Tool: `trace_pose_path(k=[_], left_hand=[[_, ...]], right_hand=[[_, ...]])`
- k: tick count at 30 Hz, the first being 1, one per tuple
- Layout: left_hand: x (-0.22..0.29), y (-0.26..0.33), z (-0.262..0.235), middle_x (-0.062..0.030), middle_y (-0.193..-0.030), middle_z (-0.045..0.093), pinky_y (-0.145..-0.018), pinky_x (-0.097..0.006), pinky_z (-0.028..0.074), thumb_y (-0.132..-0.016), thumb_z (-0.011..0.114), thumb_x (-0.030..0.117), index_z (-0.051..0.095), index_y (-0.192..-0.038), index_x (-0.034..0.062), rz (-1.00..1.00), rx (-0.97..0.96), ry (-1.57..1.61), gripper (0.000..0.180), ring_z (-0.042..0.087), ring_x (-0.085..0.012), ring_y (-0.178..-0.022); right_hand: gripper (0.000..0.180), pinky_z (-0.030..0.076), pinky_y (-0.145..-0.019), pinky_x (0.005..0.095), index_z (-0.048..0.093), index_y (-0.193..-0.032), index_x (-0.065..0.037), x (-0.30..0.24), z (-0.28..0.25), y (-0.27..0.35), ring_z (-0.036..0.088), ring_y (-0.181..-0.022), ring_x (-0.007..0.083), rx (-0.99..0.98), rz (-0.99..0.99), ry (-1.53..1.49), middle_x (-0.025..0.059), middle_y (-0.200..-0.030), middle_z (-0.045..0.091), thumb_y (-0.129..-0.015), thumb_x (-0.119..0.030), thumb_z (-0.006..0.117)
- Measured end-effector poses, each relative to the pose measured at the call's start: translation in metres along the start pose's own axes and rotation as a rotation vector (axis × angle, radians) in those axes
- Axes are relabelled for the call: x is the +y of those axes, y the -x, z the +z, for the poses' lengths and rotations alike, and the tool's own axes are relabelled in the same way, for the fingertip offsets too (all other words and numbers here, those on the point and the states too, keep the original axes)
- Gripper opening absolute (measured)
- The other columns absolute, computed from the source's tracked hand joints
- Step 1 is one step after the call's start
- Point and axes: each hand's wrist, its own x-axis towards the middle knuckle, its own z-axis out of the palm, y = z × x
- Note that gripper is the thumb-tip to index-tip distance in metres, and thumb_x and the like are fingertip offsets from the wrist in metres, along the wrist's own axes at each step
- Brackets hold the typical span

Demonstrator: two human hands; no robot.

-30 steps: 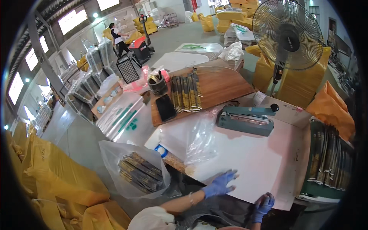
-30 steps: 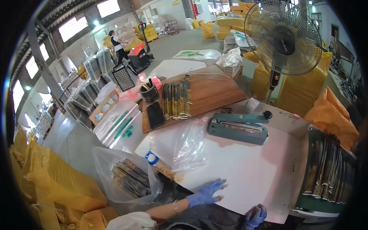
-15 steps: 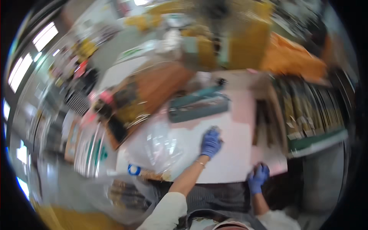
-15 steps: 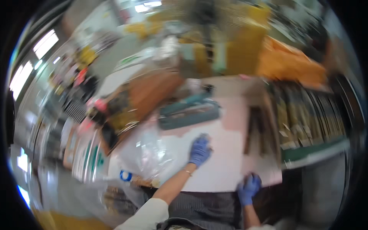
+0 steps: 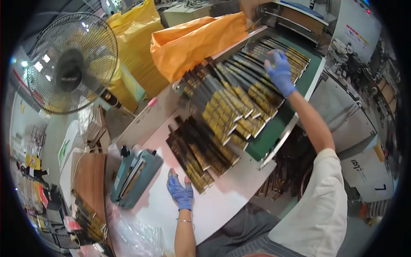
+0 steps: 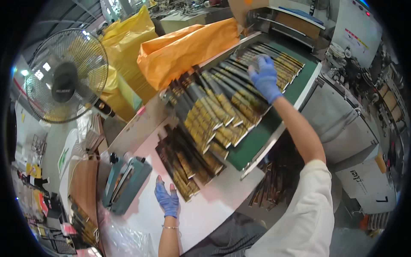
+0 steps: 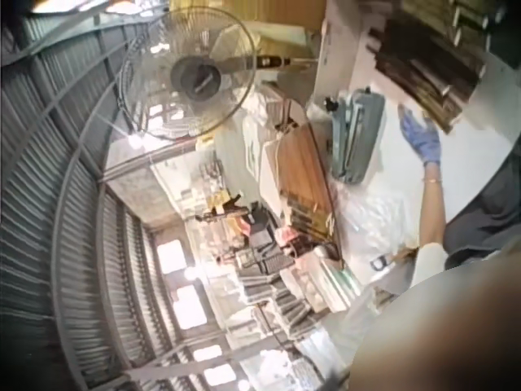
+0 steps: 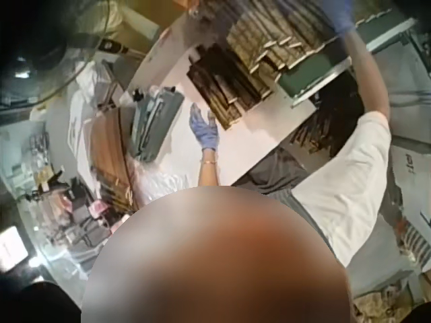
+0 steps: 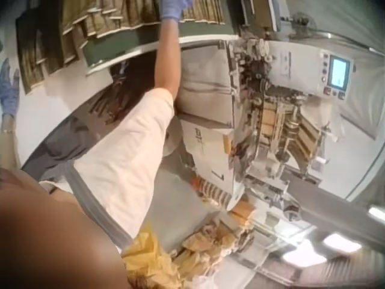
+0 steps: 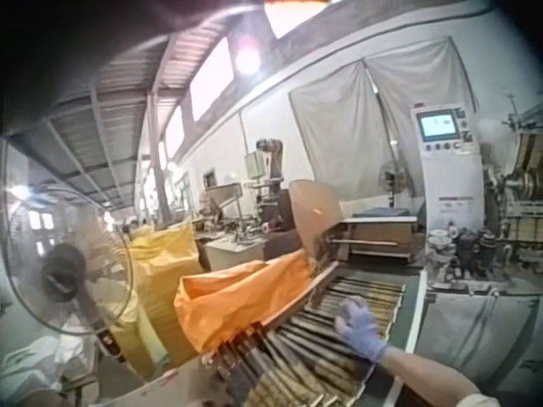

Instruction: Packaging and sealing bundles of sticks into plastic bags using a manual sealer at a factory workstation.

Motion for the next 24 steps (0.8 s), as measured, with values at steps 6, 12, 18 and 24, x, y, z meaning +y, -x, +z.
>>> trace_pose_path(k=[6,12,18,24], left_hand=[[0.037,-0.024,0.027,-0.0191,-0.134,0.042,-0.100,-0.042,0.032,-0.088,0.051,0.038,0.036,-0.136,0.0025,0.001,-0.040,0.097,0.061,0.042,-0.0351,-0.119],[0.070,-0.044,0.027,-0.0187,-0.131,0.044,-0.099,-0.042,0.032,-0.087,0.050,0.036,0.037,-0.135,0.0017,0.067,-0.091,0.116,0.059,0.044,-0.0350,-0.117],[0.073,-0.053,0.039,-0.0201,-0.127,0.048,-0.098,-0.041,0.035,-0.092,0.044,0.034,0.042,-0.131,0.0006,-0.043,0.056,0.280,0.051,0.046,-0.0359,-0.116],[0.041,-0.064,0.055,-0.0147,-0.137,0.041,-0.107,-0.031,0.025,-0.093,0.042,0.048,0.038,-0.134,-0.0021,-0.382,0.055,0.775,0.064,0.037,-0.0233,-0.127]], right_hand=[[0.054,0.040,-0.094,0.0459,0.058,-0.113,-0.005,0.159,0.018,-0.070,0.049,-0.113,0.0330,-0.225,0.500,0.825,0.0179,-0.120,0.054,-0.080,-0.048,0.054],[0.040,0.041,-0.093,0.0469,0.060,-0.109,-0.008,0.199,0.024,-0.075,0.050,-0.112,0.0331,-0.424,0.389,0.815,0.0179,-0.118,0.054,-0.084,-0.038,0.052],[0.017,0.048,-0.078,0.0440,0.062,-0.084,-0.006,0.100,0.037,-0.038,0.055,-0.091,0.0341,-0.502,-0.120,0.571,0.0184,-0.094,0.056,-0.079,-0.017,0.049],[0.016,0.047,-0.074,0.0443,0.060,-0.084,-0.005,-0.054,0.030,0.050,0.056,-0.087,0.0344,-0.586,-0.246,0.350,0.0190,-0.090,0.056,-0.079,-0.014,0.047]])
